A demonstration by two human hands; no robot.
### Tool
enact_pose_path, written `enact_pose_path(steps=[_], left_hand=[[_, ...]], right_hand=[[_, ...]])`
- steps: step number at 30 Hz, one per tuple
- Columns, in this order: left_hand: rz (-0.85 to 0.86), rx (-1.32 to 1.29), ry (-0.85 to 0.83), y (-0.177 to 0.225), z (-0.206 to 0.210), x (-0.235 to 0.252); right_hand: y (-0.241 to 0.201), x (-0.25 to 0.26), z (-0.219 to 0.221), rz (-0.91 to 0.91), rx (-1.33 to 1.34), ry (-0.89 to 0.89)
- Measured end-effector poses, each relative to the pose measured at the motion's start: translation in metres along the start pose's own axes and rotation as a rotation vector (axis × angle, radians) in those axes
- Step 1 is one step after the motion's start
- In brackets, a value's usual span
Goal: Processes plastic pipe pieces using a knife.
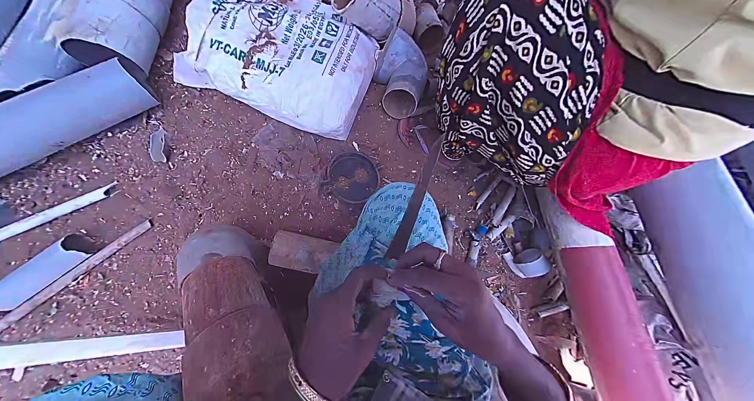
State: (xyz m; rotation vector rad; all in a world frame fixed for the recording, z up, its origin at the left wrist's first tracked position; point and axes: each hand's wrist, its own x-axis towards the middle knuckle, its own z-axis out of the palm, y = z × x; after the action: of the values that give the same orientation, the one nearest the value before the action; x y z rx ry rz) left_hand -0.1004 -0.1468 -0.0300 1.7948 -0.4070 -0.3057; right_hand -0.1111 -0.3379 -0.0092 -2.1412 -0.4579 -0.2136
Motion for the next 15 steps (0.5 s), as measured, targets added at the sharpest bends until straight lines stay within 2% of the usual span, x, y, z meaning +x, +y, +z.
enact_pose_path(steps=[6,10,15], left_hand=[[-0.293,0.077,-0.644,0.005,0.01,0.014],[-0.427,0.04,-0.737,-0.001,0.013,0.026],[-0.374,0.081,-0.801,-0.007,0.003,0.035]], right_hand=[[0.018,-0.076,0.006,0.278,0.084,0.003],[0.019,-0.087,0.017,0.421,0.264,0.129],[0.019,-0.081,0.026,0.458,0.288,0.222]])
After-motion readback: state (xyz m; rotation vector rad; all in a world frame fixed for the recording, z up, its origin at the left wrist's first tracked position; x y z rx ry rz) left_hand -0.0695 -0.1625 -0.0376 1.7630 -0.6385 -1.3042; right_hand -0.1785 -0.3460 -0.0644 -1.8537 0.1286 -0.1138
